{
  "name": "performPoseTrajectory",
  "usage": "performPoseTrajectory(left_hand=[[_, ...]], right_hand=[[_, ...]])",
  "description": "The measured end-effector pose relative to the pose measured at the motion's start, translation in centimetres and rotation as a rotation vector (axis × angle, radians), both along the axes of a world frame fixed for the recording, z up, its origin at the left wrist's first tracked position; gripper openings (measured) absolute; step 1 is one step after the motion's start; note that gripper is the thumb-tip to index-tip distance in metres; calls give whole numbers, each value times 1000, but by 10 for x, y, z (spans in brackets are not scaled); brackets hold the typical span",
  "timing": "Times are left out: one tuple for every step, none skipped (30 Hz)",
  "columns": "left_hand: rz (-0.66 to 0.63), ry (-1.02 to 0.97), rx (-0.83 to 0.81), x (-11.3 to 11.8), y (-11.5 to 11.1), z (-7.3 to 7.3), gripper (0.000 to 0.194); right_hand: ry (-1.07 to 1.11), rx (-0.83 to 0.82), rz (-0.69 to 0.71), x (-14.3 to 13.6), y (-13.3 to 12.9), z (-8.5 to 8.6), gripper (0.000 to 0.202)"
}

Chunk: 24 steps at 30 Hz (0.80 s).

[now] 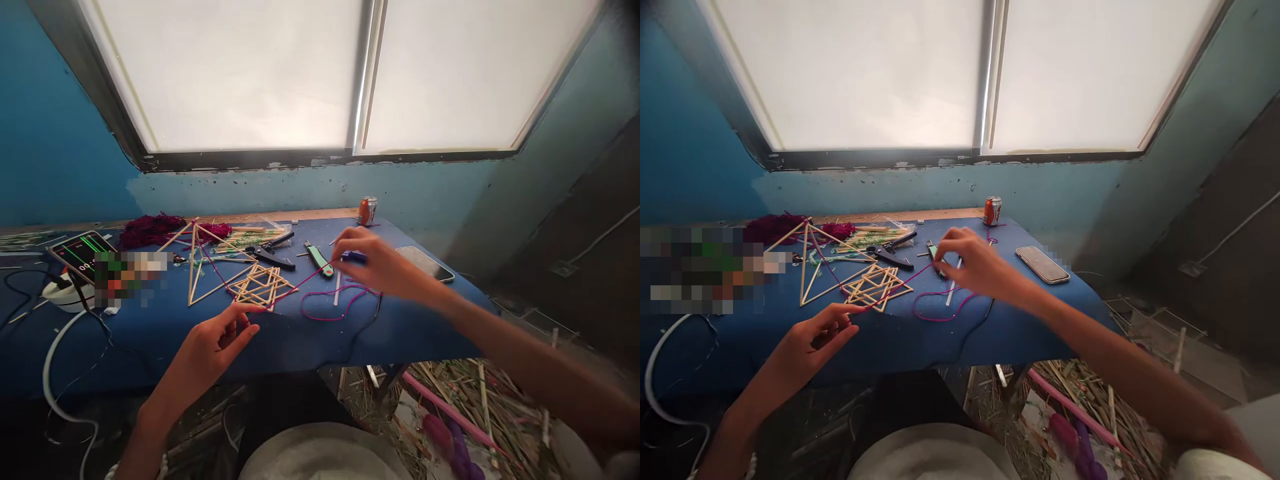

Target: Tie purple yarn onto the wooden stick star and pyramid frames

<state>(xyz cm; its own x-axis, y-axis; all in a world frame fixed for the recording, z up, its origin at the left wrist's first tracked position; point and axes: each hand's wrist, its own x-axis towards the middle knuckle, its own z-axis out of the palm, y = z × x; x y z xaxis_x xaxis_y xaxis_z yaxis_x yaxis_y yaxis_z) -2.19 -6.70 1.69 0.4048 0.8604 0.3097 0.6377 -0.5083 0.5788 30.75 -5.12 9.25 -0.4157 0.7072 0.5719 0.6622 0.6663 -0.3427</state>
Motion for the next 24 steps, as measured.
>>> performPoseTrajectory(left_hand=[[3, 25, 4, 2, 2, -1, 33], [0, 46, 9, 5, 3, -1, 33], [-11, 65, 13, 11, 3, -1, 32], [-25, 78, 19, 17, 3, -1, 31], [-44, 91, 27, 25, 3, 0, 31], [-64, 106, 37, 33, 3, 2, 30], [-84, 122, 52, 42, 4, 4, 29], [-102, 142, 70, 51, 5, 6, 29], [-115, 164, 90, 60, 6, 8, 29], [-127, 186, 109, 69, 9, 10, 30], [-139, 209, 127, 77, 11, 11, 31], [-148, 229, 146, 84, 14, 12, 32], [-158, 245, 164, 91, 18, 13, 33], [-168, 257, 179, 97, 20, 12, 33], [-177, 260, 189, 102, 23, 11, 32], [-185, 254, 192, 105, 25, 10, 31], [-189, 241, 188, 108, 26, 8, 30], [-192, 221, 177, 109, 26, 6, 29], [-191, 196, 165, 110, 26, 3, 28], [-190, 171, 154, 109, 25, 1, 26], [-187, 148, 144, 108, 24, -2, 25], [-184, 128, 137, 106, 23, -3, 24], [-177, 111, 132, 104, 22, -5, 24], [-165, 96, 130, 102, 21, -5, 23]], right_hand=[[0, -49, -26, 20, 3, 3, 11], [-9, -107, -56, 39, 6, 4, 15], [-42, -166, -77, 56, 7, 5, 19], [-94, -218, -94, 72, 6, 4, 22], [-154, -262, -113, 86, 4, 3, 24], [-220, -294, -131, 99, 2, 1, 25], [-287, -316, -150, 109, -2, -2, 23], [-348, -336, -167, 119, -6, -4, 20], [-400, -360, -179, 127, -10, -7, 17], [-442, -394, -183, 134, -15, -9, 14], [-476, -433, -184, 140, -19, -12, 12], [-507, -468, -186, 144, -22, -15, 12], [-545, -483, -197, 148, -25, -18, 12], [-586, -475, -219, 150, -28, -22, 13], [-628, -445, -248, 151, -29, -25, 14], [-665, -399, -281, 149, -30, -29, 15], [-692, -351, -312, 144, -30, -32, 16], [-704, -302, -332, 137, -30, -36, 19], [-699, -245, -339, 126, -30, -39, 22], [-681, -187, -330, 112, -30, -42, 26], [-650, -111, -305, 96, -31, -45, 29], [-606, -42, -261, 77, -32, -47, 29], [-556, 4, -198, 58, -34, -49, 28], [-495, 35, -134, 38, -36, -50, 26]])
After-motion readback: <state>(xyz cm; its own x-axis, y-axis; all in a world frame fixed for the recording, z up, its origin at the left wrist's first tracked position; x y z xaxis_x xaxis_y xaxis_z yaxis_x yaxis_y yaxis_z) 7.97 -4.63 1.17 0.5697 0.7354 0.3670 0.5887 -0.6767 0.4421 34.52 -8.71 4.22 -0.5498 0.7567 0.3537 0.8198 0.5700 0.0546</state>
